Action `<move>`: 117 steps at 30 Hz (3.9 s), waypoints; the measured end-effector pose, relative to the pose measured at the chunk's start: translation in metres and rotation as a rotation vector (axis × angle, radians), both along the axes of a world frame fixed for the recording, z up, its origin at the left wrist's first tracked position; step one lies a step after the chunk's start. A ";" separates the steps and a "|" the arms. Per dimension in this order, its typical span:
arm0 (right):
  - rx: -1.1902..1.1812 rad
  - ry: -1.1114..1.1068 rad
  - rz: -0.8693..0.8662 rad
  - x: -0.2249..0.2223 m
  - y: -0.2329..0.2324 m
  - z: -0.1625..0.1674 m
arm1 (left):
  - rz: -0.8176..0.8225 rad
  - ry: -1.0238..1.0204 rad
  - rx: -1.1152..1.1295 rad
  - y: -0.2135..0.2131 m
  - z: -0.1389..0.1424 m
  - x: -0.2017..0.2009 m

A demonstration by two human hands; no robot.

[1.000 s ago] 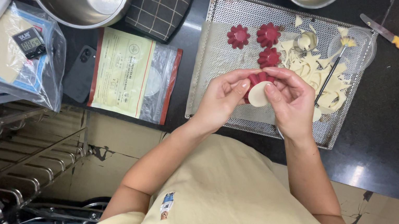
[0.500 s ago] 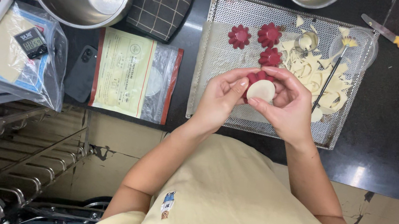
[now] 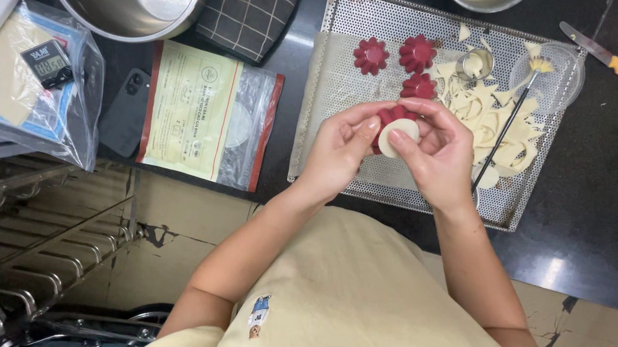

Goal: The person assembles small pastries by placing circular dough pieces into red flower-shaped molds, brushing them with a liquid, and pressing them into shape. The person handles dough, molds, and a brush, arranging the finished pieces on a perforated tray.

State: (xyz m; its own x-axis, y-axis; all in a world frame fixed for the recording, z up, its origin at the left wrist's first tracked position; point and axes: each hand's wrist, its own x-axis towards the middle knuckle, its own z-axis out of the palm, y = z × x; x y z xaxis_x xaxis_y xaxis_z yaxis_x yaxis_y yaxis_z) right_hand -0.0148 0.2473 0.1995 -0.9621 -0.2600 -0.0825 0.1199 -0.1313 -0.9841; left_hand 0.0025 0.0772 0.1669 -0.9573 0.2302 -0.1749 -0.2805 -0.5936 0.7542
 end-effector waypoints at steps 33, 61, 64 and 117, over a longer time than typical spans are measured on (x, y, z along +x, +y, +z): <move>0.597 0.207 0.339 -0.083 -0.026 -0.124 | 0.251 -0.232 0.197 -0.082 -0.079 -0.018; 0.679 0.624 -0.070 -0.004 -0.023 0.031 | 0.011 -0.043 -0.038 -0.023 -0.001 0.016; 0.676 0.621 -0.073 -0.004 -0.025 0.030 | 0.006 -0.021 -0.044 -0.023 -0.002 0.016; 0.158 0.352 -0.186 0.008 -0.004 0.016 | 0.189 -0.114 0.093 -0.017 0.008 0.009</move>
